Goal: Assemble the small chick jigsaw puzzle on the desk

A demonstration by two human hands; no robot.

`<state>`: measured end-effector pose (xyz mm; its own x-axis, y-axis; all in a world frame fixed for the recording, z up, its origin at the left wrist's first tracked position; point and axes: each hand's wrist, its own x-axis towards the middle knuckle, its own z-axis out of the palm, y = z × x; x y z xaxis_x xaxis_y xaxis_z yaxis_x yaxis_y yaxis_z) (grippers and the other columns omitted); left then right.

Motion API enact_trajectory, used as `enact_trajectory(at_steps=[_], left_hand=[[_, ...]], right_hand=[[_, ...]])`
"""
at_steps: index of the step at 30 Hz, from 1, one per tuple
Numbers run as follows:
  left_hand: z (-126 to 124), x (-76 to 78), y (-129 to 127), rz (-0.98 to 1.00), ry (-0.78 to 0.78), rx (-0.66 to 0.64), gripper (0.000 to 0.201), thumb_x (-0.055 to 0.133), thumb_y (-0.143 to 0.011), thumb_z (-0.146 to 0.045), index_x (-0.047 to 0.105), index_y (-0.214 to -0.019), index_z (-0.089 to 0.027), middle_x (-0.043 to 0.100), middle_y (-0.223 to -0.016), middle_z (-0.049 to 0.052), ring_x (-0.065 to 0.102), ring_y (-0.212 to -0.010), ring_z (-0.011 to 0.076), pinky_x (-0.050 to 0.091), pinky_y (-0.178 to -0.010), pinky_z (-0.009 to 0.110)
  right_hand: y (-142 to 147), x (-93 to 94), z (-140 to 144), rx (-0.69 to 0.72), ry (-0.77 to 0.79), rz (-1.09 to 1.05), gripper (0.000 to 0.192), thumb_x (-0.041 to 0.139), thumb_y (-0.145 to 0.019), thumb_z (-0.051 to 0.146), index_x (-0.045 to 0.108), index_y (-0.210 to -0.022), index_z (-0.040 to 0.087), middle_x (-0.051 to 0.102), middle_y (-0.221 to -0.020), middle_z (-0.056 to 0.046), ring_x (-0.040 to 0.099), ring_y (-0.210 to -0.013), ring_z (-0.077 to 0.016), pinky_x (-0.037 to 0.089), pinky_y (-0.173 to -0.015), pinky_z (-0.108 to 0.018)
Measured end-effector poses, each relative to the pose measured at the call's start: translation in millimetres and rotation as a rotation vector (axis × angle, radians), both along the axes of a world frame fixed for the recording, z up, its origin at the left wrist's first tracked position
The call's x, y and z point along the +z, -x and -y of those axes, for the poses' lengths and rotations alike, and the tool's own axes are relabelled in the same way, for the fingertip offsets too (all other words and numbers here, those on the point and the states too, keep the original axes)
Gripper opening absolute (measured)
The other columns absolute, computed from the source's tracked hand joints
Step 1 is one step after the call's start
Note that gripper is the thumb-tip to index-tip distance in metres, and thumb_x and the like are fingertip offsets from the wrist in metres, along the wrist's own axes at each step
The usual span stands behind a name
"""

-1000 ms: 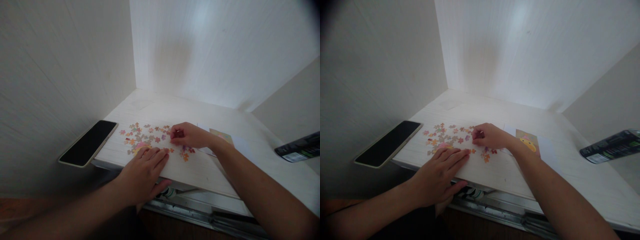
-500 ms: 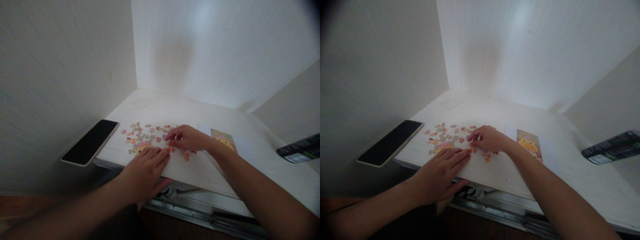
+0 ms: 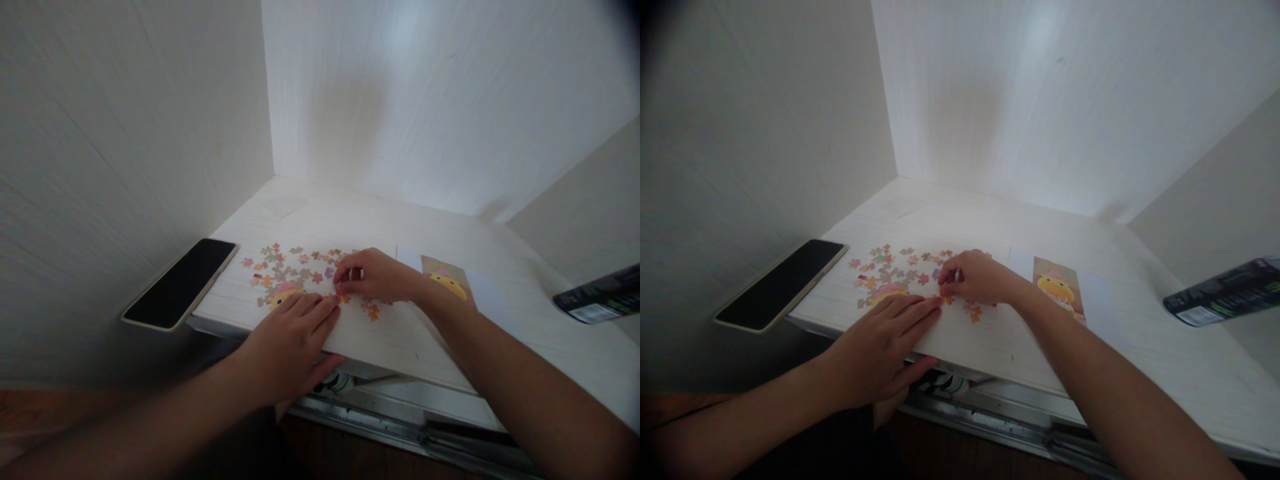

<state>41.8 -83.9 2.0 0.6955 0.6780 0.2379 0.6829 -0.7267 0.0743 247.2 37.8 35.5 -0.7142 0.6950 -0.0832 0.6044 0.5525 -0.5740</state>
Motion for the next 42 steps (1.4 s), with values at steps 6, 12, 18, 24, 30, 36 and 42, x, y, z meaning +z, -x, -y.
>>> enact_trajectory(at_steps=[6, 12, 18, 24, 30, 36, 42], left_hand=[[0.8, 1.2, 0.3, -0.005, -0.002, 0.004, 0.052, 0.051, -0.095, -0.043, 0.054, -0.134, -0.01, 0.054, -0.14, 0.015, 0.049, -0.123, 0.0338, 0.035, -0.108, 0.054], [0.6, 3.1, 0.6, -0.019, 0.01, -0.023, 0.05, 0.053, -0.094, -0.039, 0.056, -0.133, -0.008, 0.053, -0.14, 0.018, 0.05, -0.124, 0.0336, 0.04, -0.106, 0.052], [4.2, 2.1, -0.8, -0.008, -0.009, -0.018, 0.048, 0.055, -0.093, -0.036, 0.057, -0.131, -0.006, 0.054, -0.137, 0.021, 0.052, -0.122, 0.0341, 0.044, -0.104, 0.052], [4.9, 3.1, -0.4, 0.038, -0.039, -0.029, 0.044, 0.059, -0.091, -0.033, 0.058, -0.127, -0.008, 0.055, -0.135, 0.021, 0.052, -0.122, 0.034, 0.045, -0.104, 0.053], [-1.7, 7.9, 9.8, 0.14, -0.082, -0.015, 0.043, 0.061, -0.09, -0.034, 0.057, -0.127, -0.012, 0.058, -0.131, 0.018, 0.052, -0.122, 0.0338, 0.043, -0.105, 0.056], [-9.1, 14.5, 18.1, 0.383, -0.045, 0.09, 0.026, 0.059, -0.092, -0.027, 0.063, -0.114, -0.016, 0.066, -0.116, 0.011, 0.062, -0.109, 0.0236, 0.052, -0.097, 0.041], [-13.6, 22.7, 15.1, 0.636, 0.052, 0.272, 0.018, 0.068, -0.086, -0.03, 0.067, -0.1, -0.018, 0.073, -0.09, 0.003, 0.069, -0.079, 0.0155, 0.058, -0.077, 0.029]], right_hand=[[-27.6, 12.7, -19.2, 0.092, 0.21, 0.042, 0.025, 0.069, -0.081, 0.038, 0.074, -0.094, 0.017, 0.07, -0.071, -0.002, 0.059, -0.06, -0.0125, 0.043, -0.057, -0.024], [-51.5, 24.8, -28.8, 0.15, 0.319, 0.12, 0.029, 0.078, -0.071, 0.034, 0.075, -0.095, 0.017, 0.069, -0.068, 0.0, 0.059, -0.06, -0.0117, 0.045, -0.058, -0.024], [-38.7, 16.9, -18.8, 0.241, 0.262, 0.18, 0.029, 0.078, -0.072, 0.033, 0.076, -0.098, 0.019, 0.068, -0.076, -0.001, 0.058, -0.066, -0.0117, 0.045, -0.061, -0.024], [-32.6, 17.7, -11.9, 0.248, 0.211, 0.177, 0.016, 0.075, -0.075, 0.028, 0.074, -0.088, 0.018, 0.065, -0.081, -0.002, 0.057, -0.067, -0.0114, 0.046, -0.062, -0.024], [-29.1, 23.9, -5.7, 0.2, 0.287, 0.184, 0.006, 0.071, -0.076, 0.02, 0.068, -0.08, 0.017, 0.062, -0.065, 0.002, 0.054, -0.059, -0.0108, 0.042, -0.055, -0.023], [-20.2, 13.1, -8.3, 0.128, 0.391, -0.201, 0.021, 0.066, -0.083, 0.024, 0.068, -0.102, 0.017, 0.063, -0.072, 0.003, 0.055, -0.062, -0.0088, 0.044, -0.057, -0.022], [5.8, -0.3, 8.2, -0.018, 0.65, -0.558, 0.025, 0.076, -0.078, 0.033, 0.06, -0.086, 0.017, 0.071, -0.076, -0.001, 0.067, -0.071, -0.0127, 0.054, -0.068, -0.027]])
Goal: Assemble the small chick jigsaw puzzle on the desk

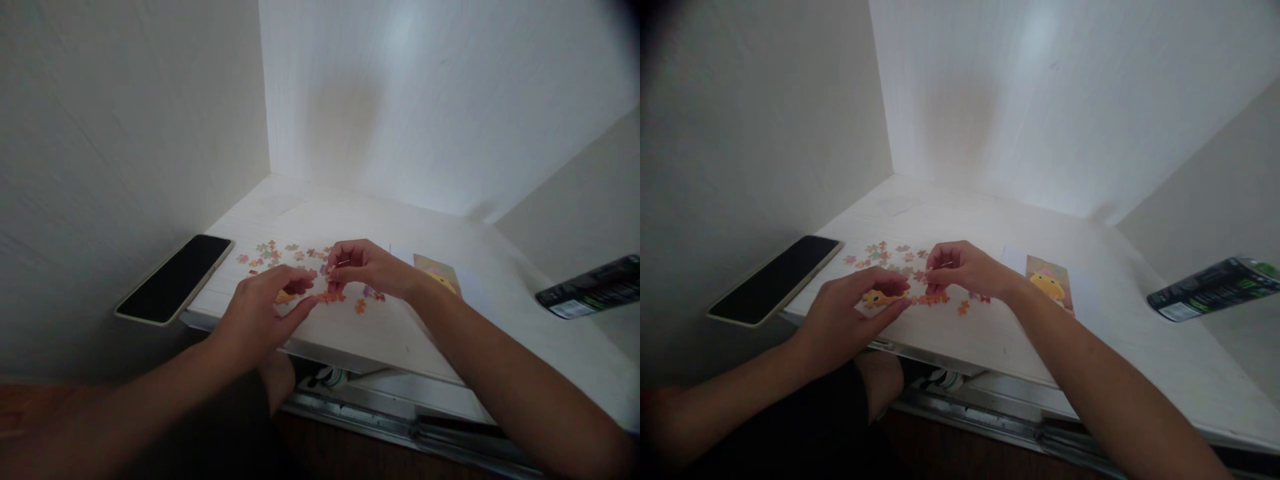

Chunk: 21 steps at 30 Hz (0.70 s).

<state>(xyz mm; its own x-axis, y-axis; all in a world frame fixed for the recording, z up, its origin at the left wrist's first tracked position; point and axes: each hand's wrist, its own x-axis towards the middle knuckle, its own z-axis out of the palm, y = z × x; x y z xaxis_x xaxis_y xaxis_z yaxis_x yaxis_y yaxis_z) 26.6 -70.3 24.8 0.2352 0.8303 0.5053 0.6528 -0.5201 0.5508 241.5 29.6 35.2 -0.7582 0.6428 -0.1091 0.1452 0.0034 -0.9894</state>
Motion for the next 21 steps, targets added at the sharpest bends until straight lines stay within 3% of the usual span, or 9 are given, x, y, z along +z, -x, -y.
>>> enact_trajectory(at_steps=[3, 6, 12, 21], left_hand=[[-1.1, -1.2, -2.8, 0.119, 0.042, 0.012, 0.02, 0.07, -0.083, -0.026, 0.067, -0.102, -0.018, 0.074, -0.086, 0.001, 0.07, -0.073, 0.0135, 0.058, -0.071, 0.025], [-1.8, -4.2, -4.3, 0.18, 0.051, -0.001, 0.013, 0.069, -0.085, -0.023, 0.069, -0.098, -0.019, 0.074, -0.082, -0.001, 0.069, -0.07, 0.0114, 0.056, -0.07, 0.023], [-5.1, -9.0, -1.1, 0.121, 0.044, -0.03, 0.012, 0.065, -0.09, -0.025, 0.073, -0.097, -0.02, 0.075, -0.086, 0.001, 0.069, -0.076, 0.0127, 0.055, -0.074, 0.024], [-7.1, -9.7, 2.8, 0.043, -0.02, -0.094, 0.016, 0.063, -0.09, -0.021, 0.071, -0.102, -0.017, 0.073, -0.094, 0.004, 0.067, -0.082, 0.0141, 0.053, -0.077, 0.026]], right_hand=[[11.2, -2.4, 12.8, -0.055, 0.059, -0.066, 0.027, 0.078, -0.076, 0.036, 0.062, -0.085, 0.016, 0.073, -0.079, -0.003, 0.069, -0.075, -0.0136, 0.055, -0.072, -0.028], [15.2, -1.5, 20.6, -0.061, 0.053, -0.039, 0.027, 0.079, -0.075, 0.038, 0.065, -0.084, 0.016, 0.071, -0.076, -0.002, 0.065, -0.069, -0.0112, 0.052, -0.066, -0.025], [7.4, 4.1, 14.8, 0.02, -0.062, 0.088, 0.023, 0.075, -0.079, 0.037, 0.069, -0.084, 0.016, 0.066, -0.07, 0.0, 0.057, -0.06, -0.0088, 0.046, -0.056, -0.023], [5.5, 1.9, 9.5, 0.058, -0.076, 0.096, 0.022, 0.074, -0.079, 0.033, 0.065, -0.089, 0.016, 0.067, -0.067, 0.001, 0.059, -0.056, -0.0084, 0.041, -0.047, -0.018]])
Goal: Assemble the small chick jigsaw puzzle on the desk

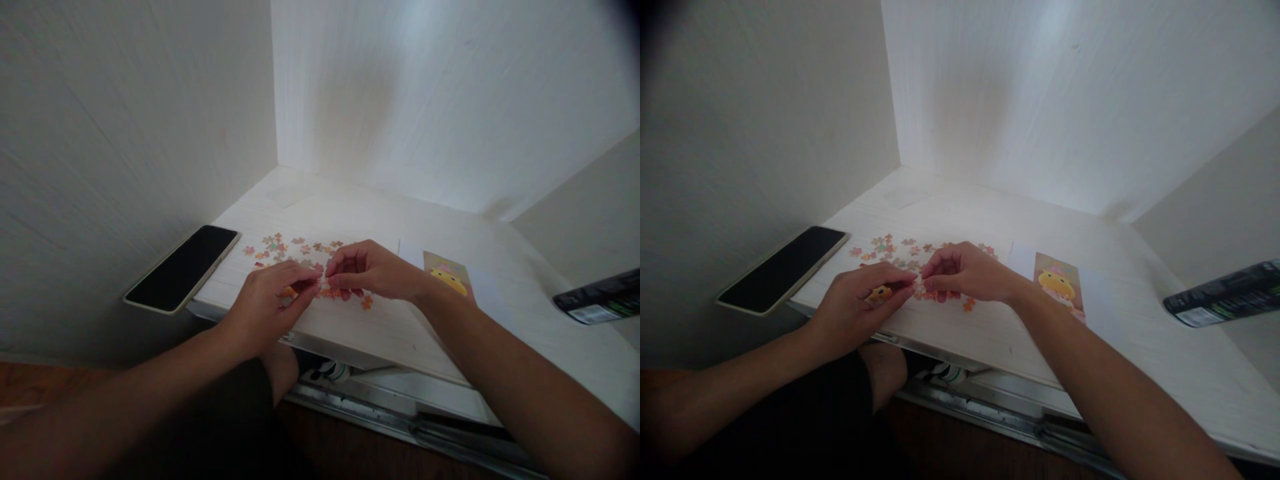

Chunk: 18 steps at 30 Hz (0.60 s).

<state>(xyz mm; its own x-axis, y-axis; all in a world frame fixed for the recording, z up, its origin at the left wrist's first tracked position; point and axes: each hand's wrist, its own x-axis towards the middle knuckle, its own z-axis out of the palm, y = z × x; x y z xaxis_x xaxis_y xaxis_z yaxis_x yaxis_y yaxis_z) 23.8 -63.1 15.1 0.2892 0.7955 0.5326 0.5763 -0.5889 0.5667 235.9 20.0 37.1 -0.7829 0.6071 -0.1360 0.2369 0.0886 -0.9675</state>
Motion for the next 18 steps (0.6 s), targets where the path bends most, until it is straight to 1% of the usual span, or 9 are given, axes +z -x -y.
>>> enact_trajectory(at_steps=[3, 6, 8, 10, 12, 13, 15, 18], left_hand=[[0.3, -0.8, 1.0, -0.016, -0.038, -0.042, 0.015, 0.065, -0.089, -0.02, 0.071, -0.102, -0.017, 0.071, -0.099, 0.005, 0.066, -0.084, 0.0132, 0.053, -0.077, 0.025], [-0.1, -2.6, 2.4, -0.059, -0.08, -0.092, 0.01, 0.064, -0.09, -0.019, 0.073, -0.095, -0.018, 0.071, -0.098, 0.004, 0.066, -0.088, 0.0133, 0.052, -0.08, 0.024], [-0.3, -3.7, 2.7, -0.089, -0.105, -0.105, 0.01, 0.064, -0.09, -0.018, 0.073, -0.093, -0.017, 0.071, -0.098, 0.004, 0.066, -0.089, 0.0141, 0.052, -0.08, 0.025], [-0.1, -4.8, 1.9, -0.132, -0.113, -0.128, 0.011, 0.063, -0.09, -0.017, 0.073, -0.094, -0.016, 0.071, -0.099, 0.005, 0.066, -0.09, 0.0155, 0.053, -0.08, 0.026], [0.0, -6.4, 0.0, -0.183, -0.127, -0.167, 0.011, 0.063, -0.09, -0.016, 0.073, -0.093, -0.016, 0.072, -0.098, 0.006, 0.065, -0.09, 0.017, 0.053, -0.081, 0.028], [-0.1, -7.6, -1.3, -0.207, -0.141, -0.184, 0.012, 0.062, -0.091, -0.016, 0.074, -0.093, -0.016, 0.072, -0.097, 0.006, 0.065, -0.09, 0.0176, 0.052, -0.081, 0.03], [-0.9, -10.6, -4.3, -0.252, -0.167, -0.2, 0.013, 0.061, -0.091, -0.016, 0.074, -0.093, -0.016, 0.073, -0.096, 0.005, 0.064, -0.087, 0.0187, 0.052, -0.082, 0.034], [-3.4, -15.6, -8.3, -0.303, -0.161, -0.199, 0.014, 0.06, -0.092, -0.016, 0.074, -0.092, -0.017, 0.073, -0.097, 0.005, 0.063, -0.086, 0.0194, 0.051, -0.082, 0.036]], right_hand=[[1.6, 0.5, 1.8, -0.004, -0.016, 0.003, 0.023, 0.075, -0.079, 0.033, 0.063, -0.089, 0.016, 0.067, -0.066, 0.001, 0.059, -0.055, -0.0078, 0.039, -0.046, -0.018], [2.2, 0.9, 1.9, 0.041, -0.03, 0.024, 0.025, 0.075, -0.079, 0.036, 0.063, -0.086, 0.015, 0.068, -0.067, 0.0, 0.058, -0.054, -0.0077, 0.039, -0.046, -0.018], [0.7, 0.8, -0.5, 0.044, -0.058, 0.045, 0.027, 0.074, -0.079, 0.04, 0.064, -0.085, 0.015, 0.068, -0.068, 0.0, 0.058, -0.054, -0.0083, 0.039, -0.047, -0.019], [-3.1, 0.0, -5.4, -0.021, -0.149, 0.081, 0.027, 0.071, -0.081, 0.041, 0.065, -0.084, 0.016, 0.066, -0.066, 0.0, 0.056, -0.053, -0.008, 0.038, -0.046, -0.02], [-8.6, -1.5, -11.9, -0.09, -0.291, 0.152, 0.024, 0.069, -0.082, 0.04, 0.067, -0.084, 0.016, 0.063, -0.062, 0.002, 0.052, -0.05, -0.0073, 0.037, -0.046, -0.02], [-11.4, -2.4, -15.2, -0.093, -0.361, 0.2, 0.022, 0.069, -0.082, 0.038, 0.069, -0.085, 0.016, 0.062, -0.061, 0.003, 0.05, -0.049, -0.0071, 0.036, -0.046, -0.02], [-15.8, -3.9, -20.2, -0.03, -0.468, 0.285, 0.018, 0.069, -0.081, 0.033, 0.073, -0.088, 0.017, 0.064, -0.063, 0.002, 0.051, -0.052, -0.0078, 0.037, -0.05, -0.021], [-17.6, -4.5, -22.7, 0.104, -0.557, 0.334, 0.015, 0.069, -0.08, 0.027, 0.077, -0.09, 0.018, 0.068, -0.071, -0.001, 0.055, -0.061, -0.01, 0.04, -0.056, -0.023]])
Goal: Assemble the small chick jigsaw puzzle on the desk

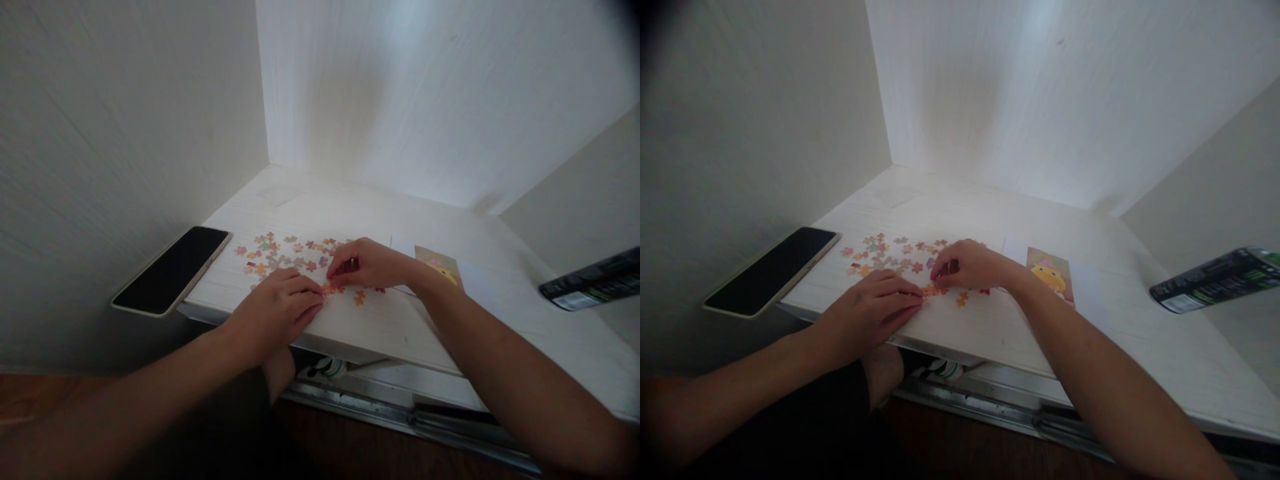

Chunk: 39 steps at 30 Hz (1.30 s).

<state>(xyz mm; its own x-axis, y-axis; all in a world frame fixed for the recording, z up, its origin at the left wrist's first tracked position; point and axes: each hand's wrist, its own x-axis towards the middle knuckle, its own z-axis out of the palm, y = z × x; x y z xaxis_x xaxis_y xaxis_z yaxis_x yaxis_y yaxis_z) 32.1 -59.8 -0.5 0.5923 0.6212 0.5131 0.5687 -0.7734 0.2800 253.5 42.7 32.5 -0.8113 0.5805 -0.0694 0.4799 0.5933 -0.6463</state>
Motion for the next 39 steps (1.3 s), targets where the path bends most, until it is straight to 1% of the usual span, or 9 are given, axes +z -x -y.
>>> enact_trajectory(at_steps=[5, 16, 18, 22, 24, 27, 31, 33, 39], left_hand=[[-2.7, -3.0, -3.8, -0.034, 0.031, 0.013, 0.017, 0.058, -0.092, -0.016, 0.074, -0.093, -0.019, 0.074, -0.1, 0.002, 0.062, -0.088, 0.0191, 0.051, -0.086, 0.038], [3.9, 6.8, -6.9, -0.215, -0.028, 0.025, 0.02, 0.053, -0.093, -0.021, 0.072, -0.093, -0.016, 0.07, -0.098, 0.007, 0.06, -0.092, 0.0225, 0.051, -0.087, 0.042], [4.2, 5.7, -5.9, -0.191, -0.019, 0.015, 0.018, 0.054, -0.092, -0.02, 0.072, -0.094, -0.016, 0.07, -0.1, 0.007, 0.061, -0.094, 0.0226, 0.05, -0.089, 0.042], [4.7, 3.7, -4.4, -0.154, -0.028, -0.001, 0.017, 0.055, -0.092, -0.019, 0.07, -0.099, -0.015, 0.068, -0.104, 0.008, 0.061, -0.095, 0.023, 0.05, -0.089, 0.042], [5.0, 3.7, -4.1, -0.157, -0.041, -0.011, 0.017, 0.055, -0.093, -0.02, 0.069, -0.101, -0.015, 0.067, -0.106, 0.009, 0.06, -0.095, 0.0235, 0.05, -0.089, 0.044], [5.6, 4.5, -4.0, -0.175, -0.052, -0.035, 0.017, 0.056, -0.093, -0.022, 0.068, -0.103, -0.016, 0.066, -0.107, 0.01, 0.06, -0.096, 0.0244, 0.05, -0.088, 0.044], [6.1, 4.7, -3.7, -0.159, -0.087, -0.067, 0.018, 0.054, -0.093, -0.02, 0.067, -0.105, -0.015, 0.066, -0.107, 0.01, 0.061, -0.098, 0.0236, 0.05, -0.09, 0.043], [6.3, 3.8, -3.4, -0.139, -0.102, -0.068, 0.018, 0.055, -0.093, -0.02, 0.067, -0.105, -0.015, 0.066, -0.107, 0.01, 0.061, -0.099, 0.0229, 0.051, -0.091, 0.041], [6.5, 0.5, -2.8, -0.131, -0.068, -0.062, 0.021, 0.054, -0.093, -0.02, 0.067, -0.109, -0.015, 0.065, -0.11, 0.012, 0.061, -0.101, 0.0234, 0.052, -0.092, 0.042]], right_hand=[[3.0, 1.6, 1.7, 0.059, -0.039, 0.017, 0.015, 0.068, -0.081, 0.024, 0.079, -0.09, 0.019, 0.068, -0.074, -0.002, 0.056, -0.064, -0.0113, 0.041, -0.06, -0.024], [3.9, 1.5, 1.9, 0.067, -0.063, 0.0, 0.013, 0.069, -0.08, 0.023, 0.079, -0.088, 0.019, 0.071, -0.078, -0.003, 0.058, -0.068, -0.012, 0.042, -0.063, -0.025], [-0.4, 2.1, -4.0, 0.007, -0.053, -0.05, 0.014, 0.07, -0.08, 0.028, 0.078, -0.088, 0.019, 0.072, -0.08, -0.003, 0.059, -0.068, -0.0119, 0.042, -0.063, -0.025], [-23.4, 4.3, -28.0, -0.279, -0.091, -0.212, 0.026, 0.071, -0.078, 0.041, 0.076, -0.084, 0.016, 0.069, -0.07, -0.003, 0.056, -0.061, -0.012, 0.041, -0.059, -0.026], [-38.4, 5.9, -39.6, -0.375, -0.041, -0.264, 0.029, 0.073, -0.076, 0.043, 0.074, -0.082, 0.014, 0.069, -0.071, -0.004, 0.056, -0.062, -0.012, 0.041, -0.058, -0.026], [-55.5, 8.7, -48.5, -0.389, 0.028, -0.18, 0.031, 0.074, -0.073, 0.044, 0.074, -0.08, 0.014, 0.069, -0.071, -0.004, 0.056, -0.062, -0.0121, 0.041, -0.06, -0.027], [-62.9, 14.4, -47.8, -0.285, 0.078, -0.004, 0.03, 0.075, -0.071, 0.043, 0.076, -0.083, 0.016, 0.072, -0.076, -0.005, 0.058, -0.067, -0.0135, 0.041, -0.063, -0.027], [-64.0, 17.9, -46.7, -0.263, 0.067, 0.029, 0.03, 0.075, -0.071, 0.043, 0.077, -0.083, 0.016, 0.072, -0.076, -0.004, 0.057, -0.067, -0.0131, 0.04, -0.063, -0.027], [-72.6, 20.2, -50.1, -0.304, 0.026, 0.127, 0.033, 0.073, -0.072, 0.046, 0.076, -0.082, 0.015, 0.071, -0.073, -0.004, 0.054, -0.064, -0.0126, 0.037, -0.059, -0.026]])
